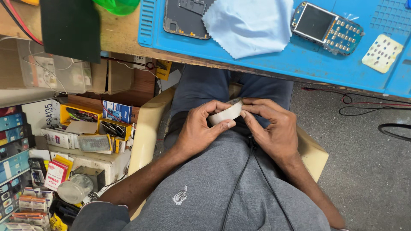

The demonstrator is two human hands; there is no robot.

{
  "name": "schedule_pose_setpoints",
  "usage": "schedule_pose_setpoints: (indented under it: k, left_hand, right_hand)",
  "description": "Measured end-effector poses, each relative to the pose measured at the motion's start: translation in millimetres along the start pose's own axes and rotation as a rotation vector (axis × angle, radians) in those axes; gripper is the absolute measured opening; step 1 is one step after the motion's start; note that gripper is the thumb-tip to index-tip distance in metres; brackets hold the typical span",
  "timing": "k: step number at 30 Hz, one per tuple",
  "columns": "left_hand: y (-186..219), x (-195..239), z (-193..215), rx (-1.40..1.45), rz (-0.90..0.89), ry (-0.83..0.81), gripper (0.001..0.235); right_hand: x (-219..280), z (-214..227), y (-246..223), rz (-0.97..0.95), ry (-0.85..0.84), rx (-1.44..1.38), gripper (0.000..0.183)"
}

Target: The person uses tweezers to adjust small components on a mobile phone keypad assembly. They then apply a strip of clear tape over the keypad area and use the tweezers to press and smooth the tape onto the surface.

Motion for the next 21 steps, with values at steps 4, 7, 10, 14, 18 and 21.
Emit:
schedule_pose_setpoints:
  k: [4, 7, 10, 14, 18, 21]
  left_hand:
    - [-1.4, 0.7, -4.9, -0.058, -0.044, 0.029, 0.030]
    - [-6.4, 0.3, -7.1, -0.031, 0.030, 0.028, 0.032]
    - [-7.0, -1.6, -6.3, -0.086, 0.038, 0.037, 0.033]
    - [-4.3, -2.0, -3.7, -0.137, 0.050, 0.042, 0.038]
    - [3.9, 0.6, -5.7, -0.213, -0.033, 0.040, 0.043]
    - [8.3, 3.0, -6.9, -0.226, -0.084, 0.014, 0.049]
  right_hand:
    - [0.5, -4.9, 5.1, -0.023, -0.012, 0.002, 0.016]
    - [0.2, -8.8, 9.8, -0.074, -0.029, -0.003, 0.015]
    - [-0.2, -10.6, 11.2, -0.116, -0.025, -0.016, 0.014]
    - [2.0, -9.6, 4.2, -0.067, -0.035, -0.022, 0.014]
    - [3.0, -11.0, -1.6, -0.010, -0.033, 0.114, 0.013]
    - [2.4, -12.3, -1.8, -0.011, -0.031, 0.188, 0.012]
Point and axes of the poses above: each hand's wrist, its own x-axis away from the middle knuckle, its own z-axis out of the back of the hand, y = z × x, the point moved 4 cm from there along -x, towards the middle knuckle, and after that the axes turned 6 degrees about -y, right-handed, at the moved point
